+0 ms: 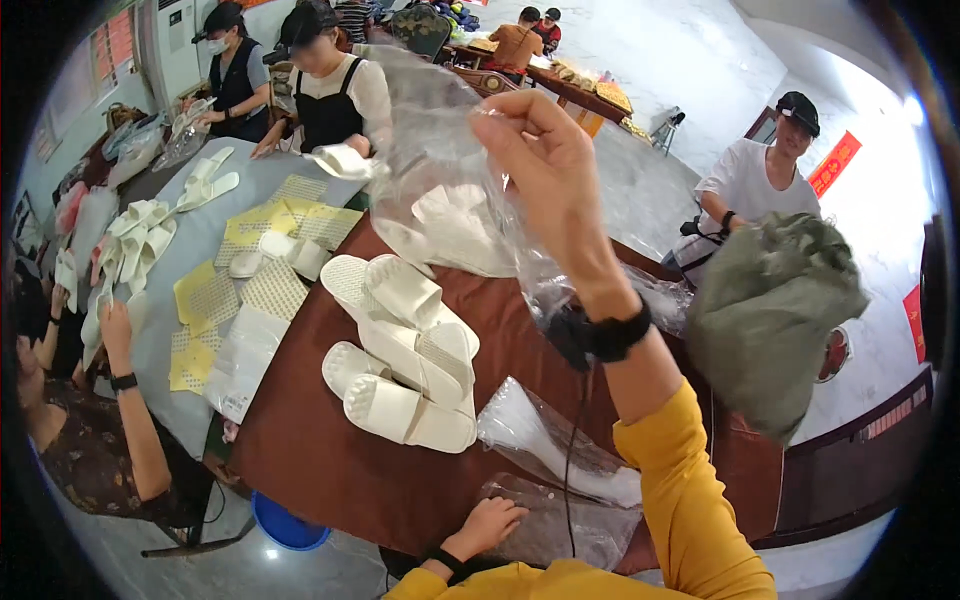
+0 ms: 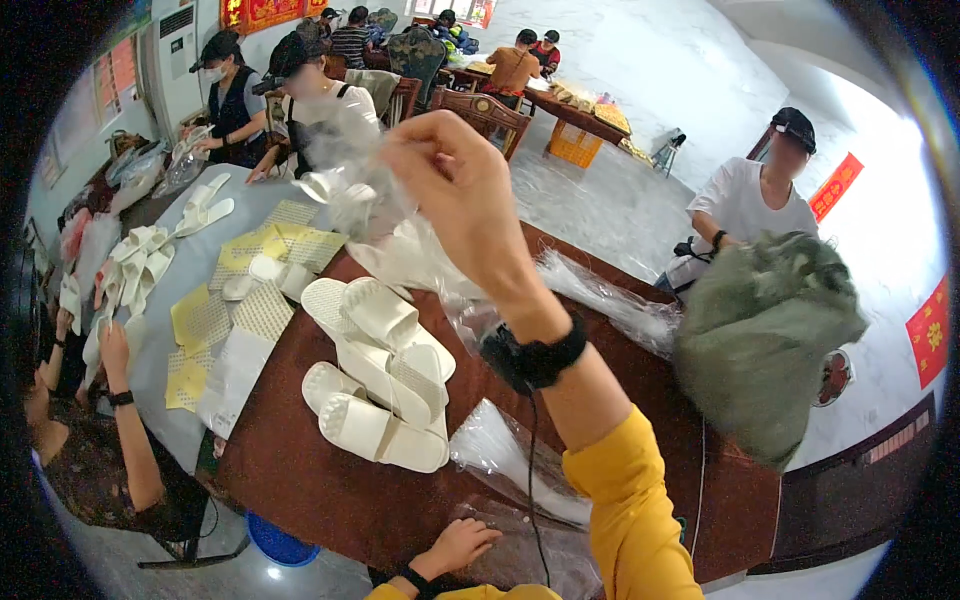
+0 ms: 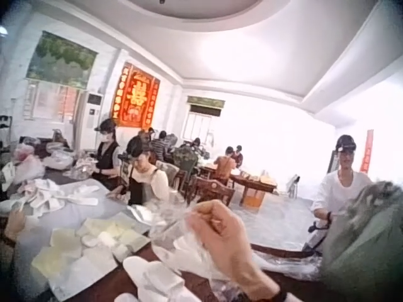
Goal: Checking, sorting, and packaging white slippers on a large assembly table.
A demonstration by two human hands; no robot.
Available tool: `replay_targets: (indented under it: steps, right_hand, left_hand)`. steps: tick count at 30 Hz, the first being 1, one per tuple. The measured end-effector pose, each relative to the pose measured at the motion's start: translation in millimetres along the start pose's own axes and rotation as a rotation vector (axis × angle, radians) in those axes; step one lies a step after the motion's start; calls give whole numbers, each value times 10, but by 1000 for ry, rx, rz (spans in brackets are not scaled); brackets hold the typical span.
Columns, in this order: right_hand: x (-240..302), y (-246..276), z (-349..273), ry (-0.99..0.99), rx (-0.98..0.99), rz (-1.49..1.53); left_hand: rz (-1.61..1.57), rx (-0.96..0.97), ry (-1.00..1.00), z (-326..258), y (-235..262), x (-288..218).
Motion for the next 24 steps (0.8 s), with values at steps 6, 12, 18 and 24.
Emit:
replay_targets:
  steps: [6, 12, 18, 24]
  right_hand:
    - [676, -127, -1716, -19, 927, 39]
    - [601, 777, -3554, -267, 948, -97]
    - [-48, 1767, -5031, -879, 854, -137]
    - [-326, 1874, -6039, -299, 1307, -833]
  left_hand:
    - [-19, 112, 68, 15, -13, -27]
    - [-179, 141, 80, 238, 133, -63]
    - [119, 108, 86, 186, 163, 134]
    - [-390, 64, 189, 145, 341, 76]
Point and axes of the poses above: each hand's wrist, its own z-axis towards the middle knuckle, its own y-axis out of the back of the hand, x = y × z, the point moved 8 cm from there along z, towards the middle knuckle, and after that the axes turned 3 degrees about -z, right-handed, at the moved point
